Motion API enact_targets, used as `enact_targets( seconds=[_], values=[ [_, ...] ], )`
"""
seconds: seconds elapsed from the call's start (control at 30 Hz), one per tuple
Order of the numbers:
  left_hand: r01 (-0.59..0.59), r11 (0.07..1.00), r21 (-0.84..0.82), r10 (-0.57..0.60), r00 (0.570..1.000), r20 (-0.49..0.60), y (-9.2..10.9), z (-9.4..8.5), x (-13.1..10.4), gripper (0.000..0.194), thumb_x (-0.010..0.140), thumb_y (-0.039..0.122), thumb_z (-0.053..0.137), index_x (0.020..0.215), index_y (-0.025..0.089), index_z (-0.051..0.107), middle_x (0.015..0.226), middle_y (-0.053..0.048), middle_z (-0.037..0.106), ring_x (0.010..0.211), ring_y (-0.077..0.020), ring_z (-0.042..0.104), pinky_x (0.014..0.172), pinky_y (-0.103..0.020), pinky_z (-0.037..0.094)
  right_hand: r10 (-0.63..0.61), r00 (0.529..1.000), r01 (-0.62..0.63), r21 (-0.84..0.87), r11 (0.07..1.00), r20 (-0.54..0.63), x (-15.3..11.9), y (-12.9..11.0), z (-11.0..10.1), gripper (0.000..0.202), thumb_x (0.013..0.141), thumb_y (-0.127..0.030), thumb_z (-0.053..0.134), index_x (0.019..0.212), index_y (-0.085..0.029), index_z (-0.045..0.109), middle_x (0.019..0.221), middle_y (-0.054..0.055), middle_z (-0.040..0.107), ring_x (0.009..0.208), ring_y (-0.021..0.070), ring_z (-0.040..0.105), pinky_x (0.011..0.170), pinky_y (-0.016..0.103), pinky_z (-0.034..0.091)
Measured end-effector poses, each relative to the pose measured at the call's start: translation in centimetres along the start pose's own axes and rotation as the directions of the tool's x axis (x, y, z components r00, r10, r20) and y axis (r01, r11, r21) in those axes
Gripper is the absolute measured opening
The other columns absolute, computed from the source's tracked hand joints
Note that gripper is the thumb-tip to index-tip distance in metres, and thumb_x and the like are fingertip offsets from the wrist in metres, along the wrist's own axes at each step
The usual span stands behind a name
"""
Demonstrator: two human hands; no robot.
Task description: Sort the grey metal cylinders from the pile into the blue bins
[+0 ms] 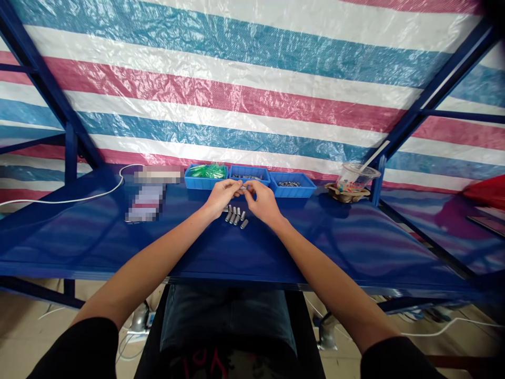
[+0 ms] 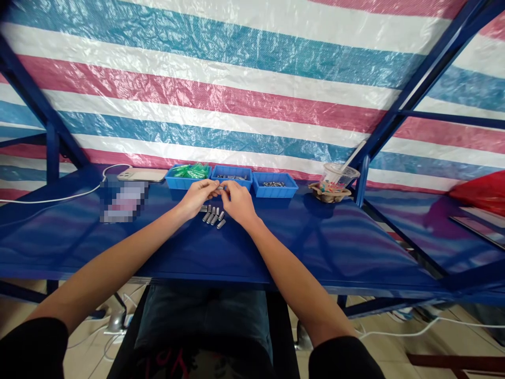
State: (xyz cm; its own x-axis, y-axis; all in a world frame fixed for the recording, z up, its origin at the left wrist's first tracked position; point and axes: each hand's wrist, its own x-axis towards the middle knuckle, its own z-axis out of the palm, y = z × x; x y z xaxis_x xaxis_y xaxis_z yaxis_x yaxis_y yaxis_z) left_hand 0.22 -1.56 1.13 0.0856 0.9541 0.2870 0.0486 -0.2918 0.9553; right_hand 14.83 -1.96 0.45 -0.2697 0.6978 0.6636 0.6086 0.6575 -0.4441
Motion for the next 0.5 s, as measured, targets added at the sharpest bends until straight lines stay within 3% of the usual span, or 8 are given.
enact_targets(
  seconds=[0.17,0.23,0.3,0.4,0.5],
  values=[
    [-0.106,0.994,0.03,0.105,0.994,0.021,-0.1,-0.1,0.1,0.019,0.079,0.023,0.061,0.095,0.016,0.065,0.075,-0.002,0.069,0.078,-0.0155,0.064,0.078,-0.028,0.047,0.107,0.994,-0.107,0.031,0.994,-0.011,0.1,0.4,-0.2,0.027,0.091,-0.033,0.04,0.084,-0.018,0.061,0.063,0.002,0.061,0.059,0.0168,0.057,0.058,0.027,0.041],
    [-0.142,0.989,0.048,0.141,0.99,0.025,-0.3,-0.2,0.4,0.016,0.077,0.021,0.062,0.092,0.016,0.066,0.077,-0.002,0.069,0.08,-0.016,0.064,0.079,-0.028,0.046,0.117,0.993,-0.117,0.046,0.992,0.002,0.1,0.5,-0.2,0.029,0.092,-0.034,0.038,0.082,-0.018,0.06,0.061,0.001,0.06,0.056,0.0158,0.056,0.056,0.026,0.04],
    [-0.156,0.986,0.064,0.155,0.988,0.016,-0.7,-0.3,0.5,0.013,0.079,0.025,0.06,0.085,0.014,0.066,0.076,-0.003,0.068,0.077,-0.0156,0.063,0.076,-0.028,0.046,0.102,0.995,-0.102,0.058,0.993,0.011,0.1,0.4,-0.3,0.026,0.091,-0.035,0.041,0.09,-0.017,0.06,0.062,0.001,0.06,0.057,0.0154,0.056,0.057,0.026,0.042],
    [-0.145,0.986,0.086,0.146,0.989,-0.003,-1.1,-0.3,0.7,0.023,0.083,0.033,0.055,0.075,0.014,0.064,0.065,-0.002,0.064,0.064,-0.0137,0.058,0.065,-0.026,0.045,0.043,0.999,-0.045,0.061,0.997,0.031,0.0,0.3,-0.4,0.027,0.084,-0.031,0.053,0.106,-0.017,0.055,0.07,0.0,0.06,0.064,0.016,0.058,0.065,0.027,0.045],
    [-0.131,0.987,0.095,0.132,0.991,-0.007,-1.1,-0.3,0.7,0.034,0.085,0.04,0.051,0.067,0.013,0.061,0.059,-0.002,0.061,0.056,-0.0122,0.054,0.056,-0.025,0.042,0.005,0.999,-0.007,0.045,0.999,0.033,0.0,0.1,-0.4,0.021,0.081,-0.025,0.054,0.1,-0.018,0.058,0.074,0.002,0.061,0.071,0.0175,0.058,0.07,0.028,0.044]
  ],
)
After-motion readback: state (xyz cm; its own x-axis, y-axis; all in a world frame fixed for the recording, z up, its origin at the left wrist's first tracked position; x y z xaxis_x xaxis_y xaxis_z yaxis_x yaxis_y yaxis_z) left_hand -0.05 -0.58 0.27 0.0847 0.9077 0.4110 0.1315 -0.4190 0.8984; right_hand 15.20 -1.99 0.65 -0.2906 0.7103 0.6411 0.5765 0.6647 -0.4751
